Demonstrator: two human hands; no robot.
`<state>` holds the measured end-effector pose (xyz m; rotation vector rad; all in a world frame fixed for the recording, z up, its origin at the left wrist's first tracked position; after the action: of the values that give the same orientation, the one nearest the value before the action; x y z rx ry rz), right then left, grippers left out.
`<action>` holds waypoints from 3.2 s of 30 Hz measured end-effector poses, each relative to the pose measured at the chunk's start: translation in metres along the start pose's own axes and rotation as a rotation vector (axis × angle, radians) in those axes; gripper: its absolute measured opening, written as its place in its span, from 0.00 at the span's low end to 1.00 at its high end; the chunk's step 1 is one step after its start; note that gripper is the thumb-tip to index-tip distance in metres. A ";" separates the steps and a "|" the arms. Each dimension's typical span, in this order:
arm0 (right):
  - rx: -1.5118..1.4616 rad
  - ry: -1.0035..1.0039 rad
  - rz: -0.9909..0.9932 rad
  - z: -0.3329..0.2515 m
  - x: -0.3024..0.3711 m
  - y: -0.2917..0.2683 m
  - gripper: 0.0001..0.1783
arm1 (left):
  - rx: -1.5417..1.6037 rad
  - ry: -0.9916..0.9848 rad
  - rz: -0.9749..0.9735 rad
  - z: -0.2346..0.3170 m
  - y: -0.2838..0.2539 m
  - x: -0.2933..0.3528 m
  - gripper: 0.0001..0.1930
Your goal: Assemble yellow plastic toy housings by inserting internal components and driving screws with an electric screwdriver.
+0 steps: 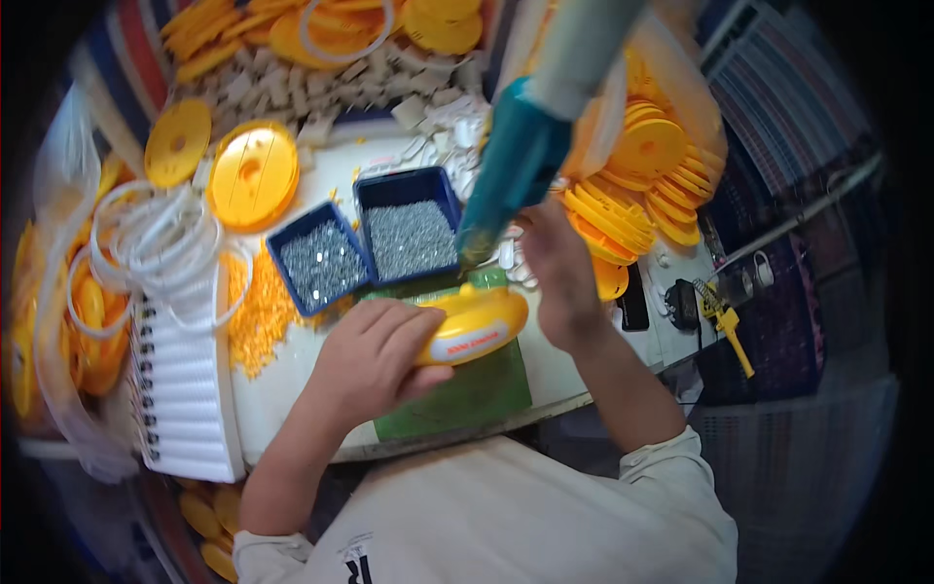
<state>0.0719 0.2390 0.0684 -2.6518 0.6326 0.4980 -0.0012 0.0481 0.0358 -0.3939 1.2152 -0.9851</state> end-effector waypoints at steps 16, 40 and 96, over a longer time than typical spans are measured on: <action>0.332 -0.261 0.076 0.037 0.064 0.015 0.30 | 0.089 -0.251 0.181 -0.014 0.004 0.008 0.31; 0.447 -0.272 -0.024 0.020 0.079 0.007 0.29 | 0.092 -0.238 0.332 0.002 0.009 0.034 0.31; -0.118 0.595 -0.632 0.054 0.060 0.109 0.24 | 0.742 -1.139 0.159 -0.016 -0.011 0.125 0.23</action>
<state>0.0554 0.1502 -0.0319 -2.8982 -0.1237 -0.4559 -0.0174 -0.0538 -0.0364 -0.1880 -0.1667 -0.7913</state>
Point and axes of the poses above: each hand's wrist, its own x-axis away from the middle knuckle, its own y-axis out of the palm, z = x × y, the point moved 6 cm from there along -x, towards the middle knuckle, and after that the axes turned 6 degrees about x, right-handed, at the moved point
